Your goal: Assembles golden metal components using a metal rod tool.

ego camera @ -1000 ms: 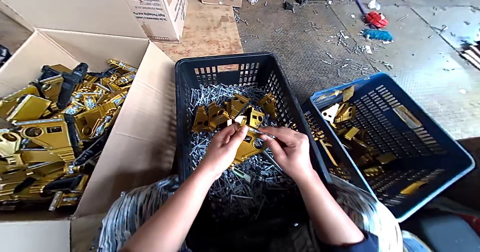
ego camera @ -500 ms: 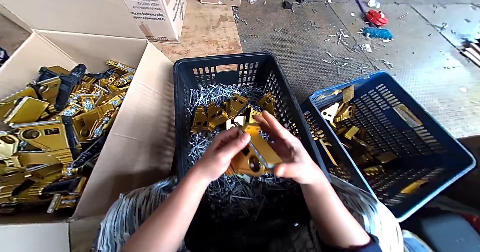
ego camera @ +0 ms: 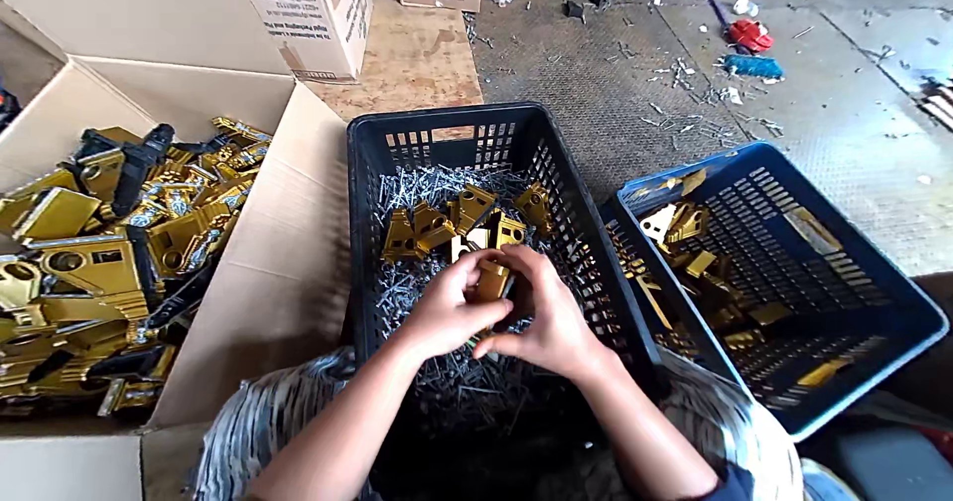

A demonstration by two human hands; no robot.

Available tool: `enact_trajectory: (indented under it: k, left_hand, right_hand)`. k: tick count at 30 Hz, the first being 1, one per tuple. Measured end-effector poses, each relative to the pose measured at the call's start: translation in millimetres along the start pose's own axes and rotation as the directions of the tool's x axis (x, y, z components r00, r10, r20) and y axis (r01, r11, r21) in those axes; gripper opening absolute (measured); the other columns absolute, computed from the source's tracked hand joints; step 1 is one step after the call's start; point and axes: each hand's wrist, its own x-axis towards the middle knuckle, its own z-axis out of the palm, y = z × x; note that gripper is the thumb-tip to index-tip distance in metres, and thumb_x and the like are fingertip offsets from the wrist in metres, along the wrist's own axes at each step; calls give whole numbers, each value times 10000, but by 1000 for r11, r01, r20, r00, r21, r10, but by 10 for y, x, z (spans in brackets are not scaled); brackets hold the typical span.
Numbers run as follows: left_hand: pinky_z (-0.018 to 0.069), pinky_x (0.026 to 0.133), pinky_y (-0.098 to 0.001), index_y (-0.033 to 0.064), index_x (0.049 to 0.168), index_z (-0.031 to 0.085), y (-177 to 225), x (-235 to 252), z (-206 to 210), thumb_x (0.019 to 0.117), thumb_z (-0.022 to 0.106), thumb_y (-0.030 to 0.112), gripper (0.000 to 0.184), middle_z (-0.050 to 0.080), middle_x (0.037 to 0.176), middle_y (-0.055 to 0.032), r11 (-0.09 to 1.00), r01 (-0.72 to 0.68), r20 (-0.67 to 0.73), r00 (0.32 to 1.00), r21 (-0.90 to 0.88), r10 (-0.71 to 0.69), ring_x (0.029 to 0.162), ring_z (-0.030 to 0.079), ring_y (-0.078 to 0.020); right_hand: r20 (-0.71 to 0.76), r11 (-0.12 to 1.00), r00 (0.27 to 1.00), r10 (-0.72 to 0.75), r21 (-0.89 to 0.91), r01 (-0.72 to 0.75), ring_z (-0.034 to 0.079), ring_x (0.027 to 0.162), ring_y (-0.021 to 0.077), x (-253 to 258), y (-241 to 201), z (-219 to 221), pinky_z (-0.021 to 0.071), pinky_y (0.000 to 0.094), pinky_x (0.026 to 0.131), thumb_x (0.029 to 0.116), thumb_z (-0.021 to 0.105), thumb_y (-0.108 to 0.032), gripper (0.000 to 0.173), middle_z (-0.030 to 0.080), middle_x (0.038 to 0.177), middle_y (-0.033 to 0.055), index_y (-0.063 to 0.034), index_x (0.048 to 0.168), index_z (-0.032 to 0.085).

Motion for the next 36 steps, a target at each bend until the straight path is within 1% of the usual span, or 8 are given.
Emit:
enact_trajectory:
  k: [3, 10, 13, 16, 20, 26, 33, 36]
  left_hand:
    - [617, 842, -326, 57, 1381, 556, -6, -9, -47, 836, 725, 65, 570, 747, 1052, -56, 1000, -6, 46, 999, -19, 7, 922, 729, -137]
    - [610, 842, -318, 71, 1422, 542, 44, 9, -62, 873, 695, 83, 570, 741, 1079, -72, 1000, 12, 134, 991, -23, -9, 933, 723, -141]
    - [558, 954, -301, 111, 1566, 348, 78, -38, -192, 907, 723, 331, 790, 671, 1252, -40, 978, -5, 280, 958, -210, 65, 1091, 664, -117]
    - [581, 935, -298, 94, 1266, 615, 84, -75, -107, 863, 807, 246, 472, 727, 1116, 26, 957, -73, 211, 968, -282, 136, 1041, 690, -88]
    - [607, 826, -335, 31, 1270, 588, 78, 12, -27, 848, 791, 44, 469, 718, 1074, -88, 988, 36, -271, 959, -153, -77, 939, 709, -166]
    - [582, 881, -367, 151, 1521, 180, 116, 70, -182, 785, 760, 8, 948, 573, 1301, -103, 989, 11, -480, 874, -146, -81, 1112, 645, -175]
    - [573, 686, -336, 218, 1521, 313, 183, 78, -159, 901, 736, 74, 765, 619, 1155, -105, 903, 94, -420, 861, -420, -286, 859, 660, -184]
    - [544, 566, -262, 216, 1468, 367, 217, 103, -42, 970, 704, 191, 602, 628, 1004, -102, 810, 152, -320, 865, -566, -386, 681, 632, -157]
  right_hand:
    - [133, 949, 976, 174, 241, -202, 636, 1097, 121, 17, 2, -135, 536, 346, 968, 943, 711, -353, 488, 709, 1195, 18, -73, 1340, 661]
    - [23, 844, 926, 378, 402, -355, 691, 785, 68, -15, -33, -120, 600, 260, 728, 903, 700, -31, 95, 732, 894, 6, -66, 974, 753]
    - [45, 480, 797, 602, 777, -407, 680, 790, 105, 47, -196, -93, 594, 313, 753, 981, 572, 21, 153, 704, 873, 29, -58, 1011, 700]
    - [219, 84, 683, 697, 921, -381, 714, 850, 173, 145, -193, -27, 617, 368, 783, 1083, 458, -102, 199, 711, 956, 80, -84, 1061, 655]
    - [202, 671, 707, 678, 223, -707, 715, 781, 159, 93, 273, 112, 616, 348, 767, 975, 678, -96, 130, 738, 898, 81, -9, 1054, 735]
    - [463, 569, 336, 820, -601, -561, 632, 1195, 422, -122, 583, 561, 493, 643, 986, 962, 647, -280, 341, 682, 1222, 236, -48, 1202, 719]
    - [-68, 933, 931, 358, -11, -360, 698, 767, 103, 125, 213, 36, 606, 312, 691, 929, 728, -143, 136, 749, 954, 47, -97, 1036, 797]
    - [-300, 980, 952, -60, -201, -2, 665, 804, 112, 205, 34, 9, 566, 236, 716, 923, 701, -71, 172, 703, 920, 89, -46, 1067, 793]
